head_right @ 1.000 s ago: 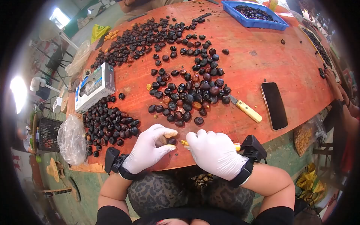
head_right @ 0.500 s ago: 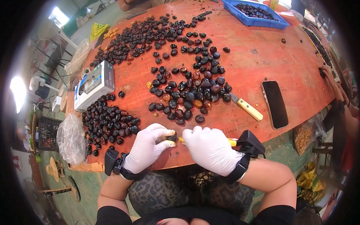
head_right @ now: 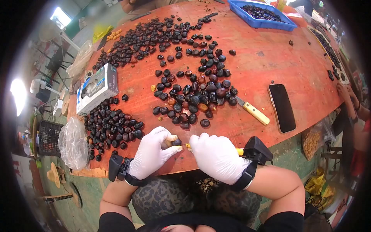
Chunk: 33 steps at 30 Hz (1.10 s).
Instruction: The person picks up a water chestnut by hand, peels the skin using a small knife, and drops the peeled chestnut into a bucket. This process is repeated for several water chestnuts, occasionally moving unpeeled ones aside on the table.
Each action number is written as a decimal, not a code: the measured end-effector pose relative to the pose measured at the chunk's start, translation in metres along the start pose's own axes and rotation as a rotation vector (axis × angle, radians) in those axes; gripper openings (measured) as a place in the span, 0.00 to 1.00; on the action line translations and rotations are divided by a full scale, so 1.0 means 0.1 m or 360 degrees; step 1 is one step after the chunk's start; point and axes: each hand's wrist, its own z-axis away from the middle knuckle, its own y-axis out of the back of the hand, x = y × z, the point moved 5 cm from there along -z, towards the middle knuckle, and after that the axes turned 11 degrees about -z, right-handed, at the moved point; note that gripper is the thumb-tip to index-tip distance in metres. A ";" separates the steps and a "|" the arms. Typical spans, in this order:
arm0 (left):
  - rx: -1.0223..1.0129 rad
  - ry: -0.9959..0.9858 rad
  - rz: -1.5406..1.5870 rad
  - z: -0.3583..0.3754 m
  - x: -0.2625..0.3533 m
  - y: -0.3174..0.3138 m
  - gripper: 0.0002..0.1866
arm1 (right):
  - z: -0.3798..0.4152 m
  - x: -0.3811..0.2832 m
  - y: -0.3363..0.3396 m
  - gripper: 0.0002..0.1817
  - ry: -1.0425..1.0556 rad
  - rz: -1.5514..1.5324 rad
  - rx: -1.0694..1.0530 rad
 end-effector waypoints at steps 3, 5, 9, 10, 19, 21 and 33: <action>0.0139 0.0022 -0.0185 0.04 -0.02 0.12 0.12 | 0.02 0.01 0.00 0.08 0.0003 0.0024 0.0012; 0.0276 0.0003 -0.0584 0.06 -0.07 0.26 0.13 | 0.02 0.02 0.00 0.08 0.0002 0.0024 0.0014; 0.0268 0.0117 -0.0940 0.05 0.01 0.46 0.20 | 0.01 0.03 0.00 0.08 0.0009 0.0010 0.0005; 0.0281 0.0065 -0.0926 -0.02 0.05 0.45 0.20 | 0.01 0.03 0.00 0.08 0.0013 0.0008 0.0008; 0.0251 -0.0344 -0.0910 -0.52 0.02 0.13 0.13 | 0.06 0.05 0.01 0.07 0.0102 -0.0141 0.0175; 0.0173 -0.0365 -0.0917 -0.56 0.01 0.12 0.13 | 0.07 0.04 0.02 0.07 0.0096 -0.0206 0.0122; 0.0219 -0.0328 -0.0522 -0.41 0.19 0.28 0.16 | 0.07 0.07 0.02 0.07 0.0064 -0.0370 0.0059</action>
